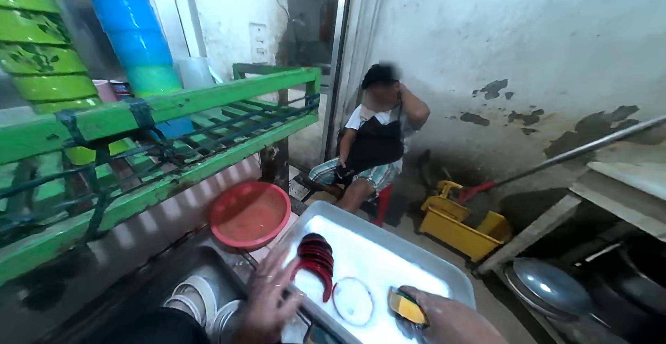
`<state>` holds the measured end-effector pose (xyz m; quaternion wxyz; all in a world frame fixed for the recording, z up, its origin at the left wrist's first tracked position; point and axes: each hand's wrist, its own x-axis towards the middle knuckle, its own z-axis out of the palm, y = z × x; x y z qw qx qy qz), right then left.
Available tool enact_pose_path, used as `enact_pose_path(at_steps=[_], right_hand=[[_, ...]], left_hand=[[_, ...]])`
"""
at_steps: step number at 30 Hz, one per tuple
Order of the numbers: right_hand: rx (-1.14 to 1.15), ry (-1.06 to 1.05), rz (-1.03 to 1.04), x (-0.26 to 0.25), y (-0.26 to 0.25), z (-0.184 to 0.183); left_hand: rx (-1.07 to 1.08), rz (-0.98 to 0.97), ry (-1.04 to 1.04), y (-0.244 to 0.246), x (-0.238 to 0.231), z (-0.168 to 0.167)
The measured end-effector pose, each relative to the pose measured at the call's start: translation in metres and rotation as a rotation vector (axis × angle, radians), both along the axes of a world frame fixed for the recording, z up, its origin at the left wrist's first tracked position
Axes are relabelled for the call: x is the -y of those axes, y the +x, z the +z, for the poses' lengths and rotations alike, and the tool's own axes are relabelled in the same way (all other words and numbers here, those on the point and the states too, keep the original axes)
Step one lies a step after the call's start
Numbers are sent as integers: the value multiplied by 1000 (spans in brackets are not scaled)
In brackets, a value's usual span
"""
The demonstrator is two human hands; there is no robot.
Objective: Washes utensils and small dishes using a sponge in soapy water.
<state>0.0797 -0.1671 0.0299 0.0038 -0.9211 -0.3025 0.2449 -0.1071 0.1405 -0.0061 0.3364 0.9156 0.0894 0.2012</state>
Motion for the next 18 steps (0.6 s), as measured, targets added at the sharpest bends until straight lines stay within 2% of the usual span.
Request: enact_pose_path(at_steps=[2,3,6,8,11,14,16,17,18], right_hand=[[12,-46,-15,0,4,-4],[14,-60,-13,0,5,-7],[25,-50,11,4,11,-19],[36,-24,28,8,18,-29],[-2,-4,35,6,17,-22],[-35,1,45,4,14,-13],[-35,2,55,5,15,-14],[-33,1,59,4,14,-13],[-32,4,63,3,13,-10]], left_hand=[[144,277,-56,-46,-18,-47],[84,413,-145,-74,-21,-64],[-191,808,-743,-143,-24,-105],[-190,956,-941,-179,-20,-133],[-129,1140,-1162,-207,-8,-150],[-18,1240,-1357,-206,-9,-159],[118,1237,-1451,-195,-7,-147],[232,1203,-1501,-185,-6,-140],[349,1071,-1562,-179,-6,-131]])
